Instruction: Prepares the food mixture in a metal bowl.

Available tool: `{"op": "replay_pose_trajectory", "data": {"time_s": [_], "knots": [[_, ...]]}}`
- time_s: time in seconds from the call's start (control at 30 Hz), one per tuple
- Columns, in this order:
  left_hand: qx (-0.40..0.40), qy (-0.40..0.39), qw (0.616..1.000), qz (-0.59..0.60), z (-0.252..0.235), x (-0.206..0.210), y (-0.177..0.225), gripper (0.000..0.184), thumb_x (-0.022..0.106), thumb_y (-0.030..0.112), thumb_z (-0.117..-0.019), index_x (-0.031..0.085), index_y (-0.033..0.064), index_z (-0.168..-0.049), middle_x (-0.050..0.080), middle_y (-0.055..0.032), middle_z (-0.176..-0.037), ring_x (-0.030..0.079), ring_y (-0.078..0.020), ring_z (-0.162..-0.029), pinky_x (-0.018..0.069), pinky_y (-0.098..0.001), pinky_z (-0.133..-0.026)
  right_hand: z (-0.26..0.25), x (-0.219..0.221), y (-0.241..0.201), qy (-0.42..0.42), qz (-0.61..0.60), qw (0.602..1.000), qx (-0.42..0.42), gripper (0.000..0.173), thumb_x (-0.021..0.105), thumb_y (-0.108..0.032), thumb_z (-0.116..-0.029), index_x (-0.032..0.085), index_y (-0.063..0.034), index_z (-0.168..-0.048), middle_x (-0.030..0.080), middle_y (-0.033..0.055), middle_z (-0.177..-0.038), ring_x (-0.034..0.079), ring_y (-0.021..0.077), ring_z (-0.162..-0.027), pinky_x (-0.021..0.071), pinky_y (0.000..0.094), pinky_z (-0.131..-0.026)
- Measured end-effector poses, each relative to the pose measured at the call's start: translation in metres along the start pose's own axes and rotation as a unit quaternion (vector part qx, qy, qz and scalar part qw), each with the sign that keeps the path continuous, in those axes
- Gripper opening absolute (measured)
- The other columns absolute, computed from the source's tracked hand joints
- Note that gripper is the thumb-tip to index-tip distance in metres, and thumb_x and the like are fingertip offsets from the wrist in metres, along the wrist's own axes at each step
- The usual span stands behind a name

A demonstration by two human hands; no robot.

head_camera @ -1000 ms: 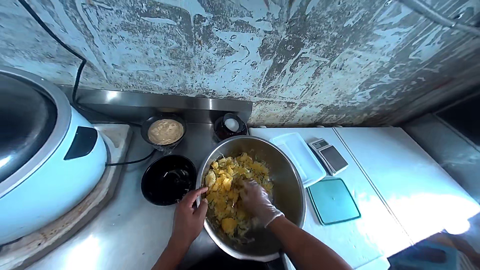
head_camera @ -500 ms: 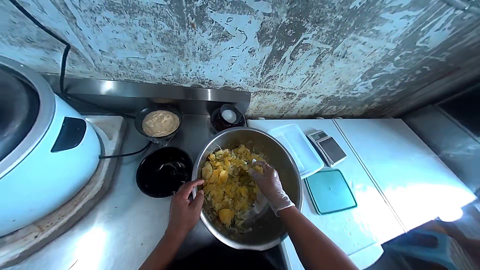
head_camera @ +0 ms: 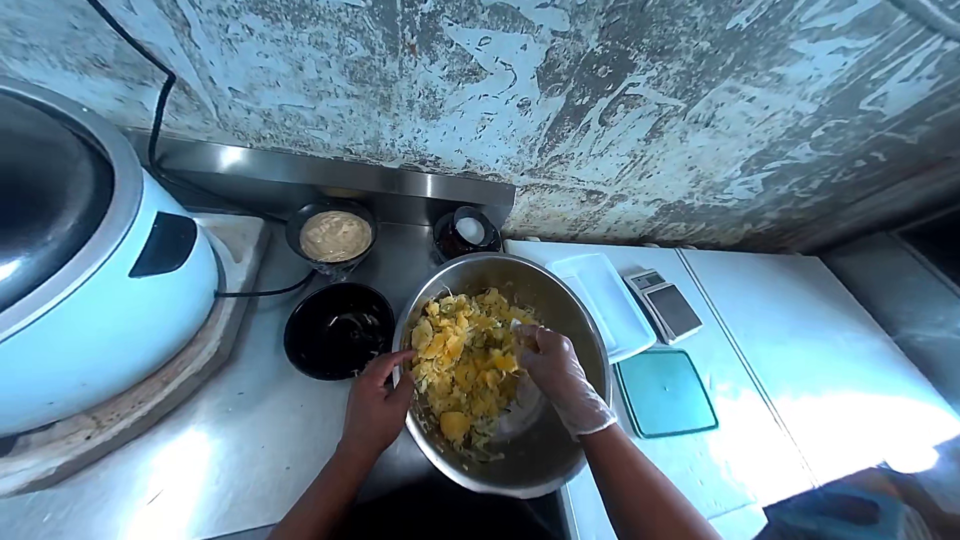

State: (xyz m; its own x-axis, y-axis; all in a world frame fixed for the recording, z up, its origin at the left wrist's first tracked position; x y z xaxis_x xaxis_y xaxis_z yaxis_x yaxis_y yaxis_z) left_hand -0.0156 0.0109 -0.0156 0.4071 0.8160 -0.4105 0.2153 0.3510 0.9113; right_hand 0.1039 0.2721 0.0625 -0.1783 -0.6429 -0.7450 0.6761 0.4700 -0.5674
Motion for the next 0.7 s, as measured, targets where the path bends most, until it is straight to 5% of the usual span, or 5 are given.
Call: {"op": "replay_pose_trajectory", "data": {"time_s": [0.17, 0.4, 0.53, 0.63, 0.7], "knots": [[-0.035, -0.011, 0.999, 0.024, 0.001, 0.0, 0.0, 0.034, 0.056, 0.022, -0.0898, 0.074, 0.0148, -0.117, 0.071, -0.0027, -0.115, 0.067, -0.0102, -0.094, 0.0561, -0.0332, -0.078, 0.014, -0.005, -0.011, -0.029, 0.002, 0.996, -0.084, 0.044, 0.058, -0.008, -0.0995, 0.064, -0.0192, -0.141, 0.061, 0.0, -0.146, 0.059, 0.0154, -0.131, 0.0493, 0.0426, -0.11], [-0.04, -0.017, 0.998, 0.035, 0.003, 0.001, -0.003, 0.032, 0.057, 0.022, -0.0918, 0.073, 0.016, -0.119, 0.07, -0.0012, -0.117, 0.067, -0.0105, -0.096, 0.0564, -0.035, -0.078, 0.022, 0.005, -0.023, -0.067, 0.112, 0.989, -0.077, 0.042, 0.065, -0.027, -0.0981, 0.064, -0.025, -0.14, 0.065, 0.0046, -0.138, 0.061, 0.0273, -0.127, 0.0483, 0.0557, -0.108], [-0.02, -0.009, 1.0, 0.022, -0.001, 0.002, -0.004, 0.032, 0.057, 0.022, -0.0913, 0.074, 0.0164, -0.119, 0.071, 0.0003, -0.117, 0.068, -0.0092, -0.101, 0.0577, -0.0352, -0.083, 0.044, 0.067, -0.033, -0.224, 0.121, 0.957, -0.135, 0.04, 0.058, -0.031, -0.0987, 0.065, -0.0247, -0.138, 0.066, 0.0021, -0.137, 0.061, 0.021, -0.128, 0.0483, 0.0507, -0.109], [0.012, 0.002, 1.0, -0.022, -0.001, -0.001, 0.002, 0.033, 0.055, 0.023, -0.0912, 0.074, 0.0152, -0.117, 0.072, -0.0008, -0.116, 0.067, -0.0109, -0.105, 0.0562, -0.0367, -0.086, 0.059, 0.113, -0.027, -0.325, 0.18, 0.918, -0.14, 0.057, 0.056, -0.031, -0.0982, 0.047, -0.0254, -0.155, 0.05, 0.0074, -0.155, 0.049, 0.0298, -0.141, 0.0427, 0.06, -0.112], [0.005, 0.0, 1.0, -0.025, 0.001, 0.0, 0.001, 0.034, 0.055, 0.023, -0.092, 0.074, 0.0148, -0.118, 0.072, -0.0013, -0.118, 0.067, -0.0117, -0.107, 0.0564, -0.0362, -0.087, 0.057, 0.13, -0.01, -0.339, 0.192, 0.912, -0.127, 0.05, 0.058, -0.03, -0.097, 0.056, -0.0205, -0.146, 0.055, 0.0127, -0.147, 0.053, 0.0338, -0.136, 0.0439, 0.0622, -0.108]]}}
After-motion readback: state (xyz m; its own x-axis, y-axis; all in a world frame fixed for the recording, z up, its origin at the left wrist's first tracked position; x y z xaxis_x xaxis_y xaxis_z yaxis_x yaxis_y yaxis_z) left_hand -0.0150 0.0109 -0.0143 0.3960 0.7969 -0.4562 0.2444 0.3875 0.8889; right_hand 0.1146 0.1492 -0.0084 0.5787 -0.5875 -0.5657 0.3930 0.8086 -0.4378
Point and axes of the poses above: each hand's wrist, its own z-axis away from the middle knuckle, its own x-axis out of the palm, y = z × x, the point moved 5 cm from there along -z, towards the middle knuckle
